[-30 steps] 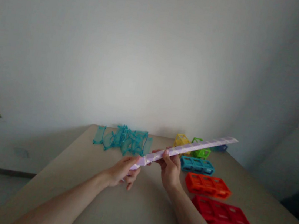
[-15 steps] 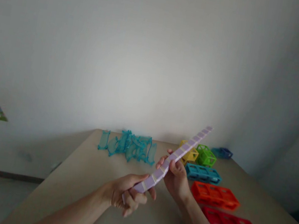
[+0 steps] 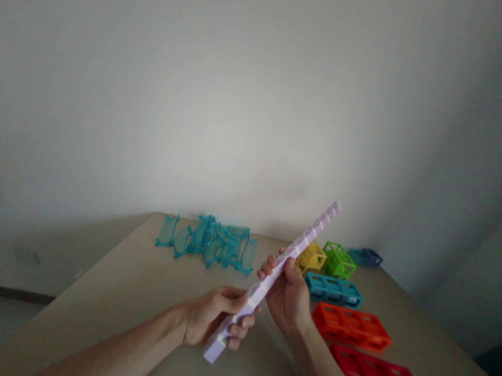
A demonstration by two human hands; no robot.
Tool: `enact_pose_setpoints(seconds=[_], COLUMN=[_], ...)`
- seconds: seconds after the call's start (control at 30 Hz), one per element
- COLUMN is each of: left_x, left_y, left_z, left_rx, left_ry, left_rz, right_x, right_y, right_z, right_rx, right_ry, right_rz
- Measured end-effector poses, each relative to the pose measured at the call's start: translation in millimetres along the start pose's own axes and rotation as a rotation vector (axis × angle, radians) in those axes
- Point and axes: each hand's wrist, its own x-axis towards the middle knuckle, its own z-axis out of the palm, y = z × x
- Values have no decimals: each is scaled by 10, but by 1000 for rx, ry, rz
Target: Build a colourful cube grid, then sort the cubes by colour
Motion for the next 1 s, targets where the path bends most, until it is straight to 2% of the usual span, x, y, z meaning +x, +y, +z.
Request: enact_pose_setpoints(seconds=[0.1,0.2,0.3,0.37,0.43,0.47,0.53,0.57,0.63,0.7,0.87,1.0], left_x=[29,65,98,111,114,113,109,107,106,106,100,105], left_y=[-19,-53,-80,-83,-74,-67,-52,-46,-37,-32,-20,-9], left_z=[15,-19,-58,-71,-80,-85,-102,-113,-135,-153,-159,-144], left_rx=[-38,48,133,159,159,158,153,152,155,162,171,180], left_ry=[26,28,10,18,37,41,27,13,-8,-19,-28,-10], left_rz=[-80,-114,-106,-91,-72,-63,-54,-56,-66,-77,-91,-110], right_x=[1,50,259,542,933,1150,1573,1757,2030,2173,2209,2175], right_y=[-22,-64,-212,-385,-579,-663,-763,-768,-678,-485,58,244], right_z=[54,181,428,657,897,1005,1159,1193,1155,989,372,139], right_rx=[-7,-55,-265,-515,-865,-1110,-1749,-1853,-1963,-2028,-2065,-1950], right_ry=[30,55,-17,-101,-164,-180,-261,-285,-328,-388,-476,-494], right_rz=[-2,-16,-107,-219,-278,-319,-396,-394,-384,-349,-263,-279])
